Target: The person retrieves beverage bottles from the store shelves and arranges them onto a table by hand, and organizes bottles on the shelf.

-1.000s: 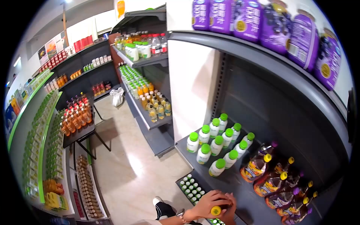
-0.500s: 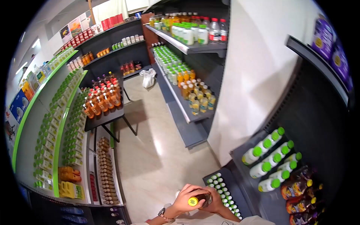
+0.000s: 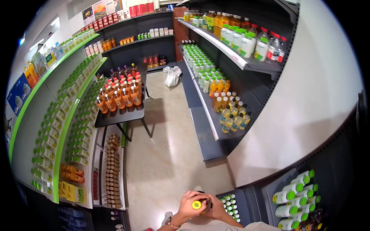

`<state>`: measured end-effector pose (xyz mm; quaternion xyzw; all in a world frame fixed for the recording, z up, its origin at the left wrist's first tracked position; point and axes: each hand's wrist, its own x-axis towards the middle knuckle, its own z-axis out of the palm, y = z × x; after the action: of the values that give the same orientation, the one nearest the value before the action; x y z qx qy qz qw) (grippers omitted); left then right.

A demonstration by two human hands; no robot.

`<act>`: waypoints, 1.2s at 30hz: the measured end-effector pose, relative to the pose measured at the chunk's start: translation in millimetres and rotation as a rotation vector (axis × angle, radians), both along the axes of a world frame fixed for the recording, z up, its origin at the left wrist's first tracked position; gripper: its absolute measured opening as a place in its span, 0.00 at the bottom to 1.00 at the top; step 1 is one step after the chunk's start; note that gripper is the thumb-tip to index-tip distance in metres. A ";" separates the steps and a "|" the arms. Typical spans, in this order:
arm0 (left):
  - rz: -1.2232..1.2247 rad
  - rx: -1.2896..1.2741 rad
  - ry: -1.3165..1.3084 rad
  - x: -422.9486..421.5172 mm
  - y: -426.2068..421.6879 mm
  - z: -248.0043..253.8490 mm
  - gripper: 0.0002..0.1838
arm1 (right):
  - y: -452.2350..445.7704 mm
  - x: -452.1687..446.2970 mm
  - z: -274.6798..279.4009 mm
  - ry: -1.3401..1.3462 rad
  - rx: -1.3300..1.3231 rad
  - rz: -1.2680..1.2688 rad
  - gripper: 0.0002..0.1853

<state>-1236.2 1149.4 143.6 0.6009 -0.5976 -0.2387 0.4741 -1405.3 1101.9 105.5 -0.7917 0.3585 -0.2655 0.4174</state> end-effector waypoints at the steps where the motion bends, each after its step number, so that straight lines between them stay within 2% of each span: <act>1: -0.009 0.030 -0.010 7.9 -13.5 -4.4 0.10 | -11.3 7.0 -3.3 0.013 0.046 -0.001 0.44; 9: 0.049 0.100 -0.058 88.4 -160.9 -15.9 0.10 | -167.8 93.0 -24.6 0.006 0.257 0.078 0.47; 13: 0.067 0.119 -0.094 137.7 -240.9 8.8 0.12 | -261.4 141.9 -13.8 -0.048 0.202 0.196 0.48; 20: 0.163 0.066 -0.239 186.1 -360.2 12.1 0.15 | -396.3 196.9 -10.8 0.034 0.210 0.268 0.46; 22: 0.209 0.054 -0.204 200.3 -380.8 1.9 0.15 | -433.7 221.6 37.0 0.156 0.223 0.377 0.43; 25: 0.259 0.087 -0.123 223.5 -412.4 -15.6 0.14 | -468.5 244.4 -8.6 0.194 0.141 0.372 0.41; 31: 0.207 0.202 -0.143 314.4 -491.1 -26.6 0.15 | -544.9 328.1 -38.7 0.196 0.119 0.361 0.36; 34: 0.181 0.131 -0.145 373.3 -550.4 -27.5 0.15 | -595.2 379.4 -46.1 0.165 0.190 0.307 0.35; 36: 0.178 0.088 -0.180 406.5 -583.8 -13.4 0.18 | -629.3 407.1 -44.2 0.157 0.067 0.333 0.35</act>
<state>-829.6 565.7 130.2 0.6909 -0.5710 -0.1669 0.4109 -998.2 472.6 61.3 -0.8440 0.2626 -0.1180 0.4526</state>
